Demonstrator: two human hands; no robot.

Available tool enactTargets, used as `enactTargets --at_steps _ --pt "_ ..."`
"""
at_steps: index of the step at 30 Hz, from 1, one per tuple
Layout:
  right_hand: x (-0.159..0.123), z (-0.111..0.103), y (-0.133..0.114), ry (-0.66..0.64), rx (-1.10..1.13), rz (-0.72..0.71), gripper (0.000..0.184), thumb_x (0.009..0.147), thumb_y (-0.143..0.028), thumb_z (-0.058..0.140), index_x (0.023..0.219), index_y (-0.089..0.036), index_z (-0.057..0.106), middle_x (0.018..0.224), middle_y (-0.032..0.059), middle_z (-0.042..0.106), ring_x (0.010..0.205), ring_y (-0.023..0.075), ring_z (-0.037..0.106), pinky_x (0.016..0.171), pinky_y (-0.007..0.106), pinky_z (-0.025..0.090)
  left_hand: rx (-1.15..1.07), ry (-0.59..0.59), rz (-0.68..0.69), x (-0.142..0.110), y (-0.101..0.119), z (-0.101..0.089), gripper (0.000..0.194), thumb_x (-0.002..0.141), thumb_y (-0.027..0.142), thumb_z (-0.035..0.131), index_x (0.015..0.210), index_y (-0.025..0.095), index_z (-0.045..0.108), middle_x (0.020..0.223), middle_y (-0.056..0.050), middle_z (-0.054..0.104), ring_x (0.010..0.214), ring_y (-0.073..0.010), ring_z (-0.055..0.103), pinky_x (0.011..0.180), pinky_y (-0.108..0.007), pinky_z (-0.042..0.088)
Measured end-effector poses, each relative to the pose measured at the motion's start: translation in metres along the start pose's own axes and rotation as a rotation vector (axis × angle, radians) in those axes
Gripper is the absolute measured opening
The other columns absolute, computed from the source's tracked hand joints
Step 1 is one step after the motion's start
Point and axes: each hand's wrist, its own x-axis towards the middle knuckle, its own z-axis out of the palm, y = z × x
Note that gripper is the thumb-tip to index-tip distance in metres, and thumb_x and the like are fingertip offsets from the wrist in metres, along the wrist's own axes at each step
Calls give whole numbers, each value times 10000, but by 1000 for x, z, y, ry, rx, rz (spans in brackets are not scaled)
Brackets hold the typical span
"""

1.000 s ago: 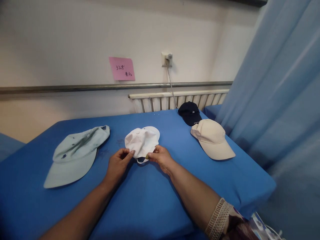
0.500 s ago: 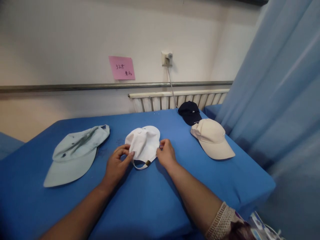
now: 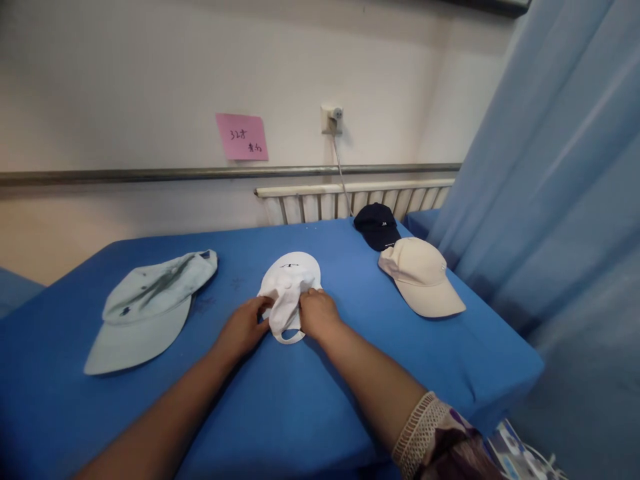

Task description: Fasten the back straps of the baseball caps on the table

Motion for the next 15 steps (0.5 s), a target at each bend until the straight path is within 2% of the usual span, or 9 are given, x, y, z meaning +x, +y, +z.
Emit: enactTargets --at_steps 4,8,12,15 --pt "0 3 -2 -12 -25 -9 240 830 -104 502 989 -112 682 998 165 707 928 271 635 805 323 433 184 -79 -47 5 11 -8 279 829 322 546 1061 186 623 988 -113 722 883 -279 662 695 -322 444" --pt "-3 2 0 0 -11 -6 219 825 -112 508 975 -105 667 1004 170 703 933 268 631 807 322 425 307 -101 -53 7 18 -10 247 896 309 441 993 167 619 905 -147 718 830 -299 668 661 -335 428" --pt "-9 -5 7 50 70 50 170 829 -166 520 948 -149 639 987 123 700 912 231 622 792 300 415 283 -71 -38 4 12 -3 245 914 288 405 989 162 601 924 -155 713 844 -291 669 689 -343 444" --pt "-10 -9 15 150 225 116 133 814 -189 530 918 -187 614 904 58 689 837 184 610 768 276 410 143 2 -23 -1 5 -2 242 892 257 430 1070 175 570 960 -117 707 871 -257 667 738 -335 466"
